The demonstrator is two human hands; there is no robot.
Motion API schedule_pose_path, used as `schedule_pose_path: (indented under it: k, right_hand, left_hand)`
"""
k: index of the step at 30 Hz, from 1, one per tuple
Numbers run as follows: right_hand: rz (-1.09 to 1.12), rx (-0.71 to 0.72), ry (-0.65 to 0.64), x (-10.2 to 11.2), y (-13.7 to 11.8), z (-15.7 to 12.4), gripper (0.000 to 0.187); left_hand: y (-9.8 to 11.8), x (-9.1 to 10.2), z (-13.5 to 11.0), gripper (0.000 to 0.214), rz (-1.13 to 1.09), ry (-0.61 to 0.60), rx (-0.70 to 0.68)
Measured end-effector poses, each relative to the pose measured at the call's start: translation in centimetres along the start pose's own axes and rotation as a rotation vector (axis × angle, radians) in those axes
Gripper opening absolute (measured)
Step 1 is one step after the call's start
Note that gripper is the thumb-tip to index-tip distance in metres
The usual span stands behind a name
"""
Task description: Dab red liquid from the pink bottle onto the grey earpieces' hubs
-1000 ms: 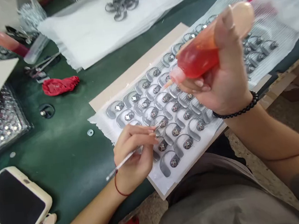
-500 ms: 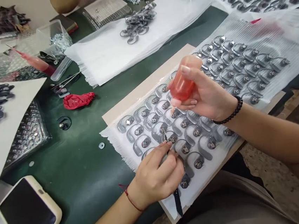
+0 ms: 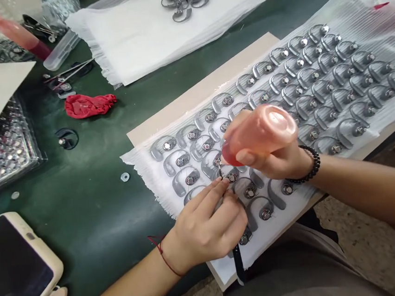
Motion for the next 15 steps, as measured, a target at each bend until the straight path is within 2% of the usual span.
schedule_pose_path:
  k: [3, 9, 15]
  right_hand:
    - [-0.103, 0.038, -0.019, -0.24, -0.06, -0.13, 0.015]
    - [-0.175, -0.042, -0.024, -0.44, 0.48, 0.02, 0.032]
    - [-0.205, -0.083, -0.005, -0.47, 0.51, 0.01, 0.038]
  left_hand:
    - [-0.12, -0.02, -0.05, 0.007, -0.016, 0.004, 0.006]
    - [-0.26, -0.07, -0.18, 0.008, -0.039, -0.005, 0.018]
    - [-0.2, -0.11, -0.04, 0.007, -0.039, -0.006, 0.001]
Point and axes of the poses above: each hand's wrist, its own z-axis towards the middle knuckle, its own x-axis out of the back of the hand, y = z × x, the point moved 5 cm from there along z, towards the middle knuckle, and after that the axes turned 15 degrees about z, right-handed, at the moved point
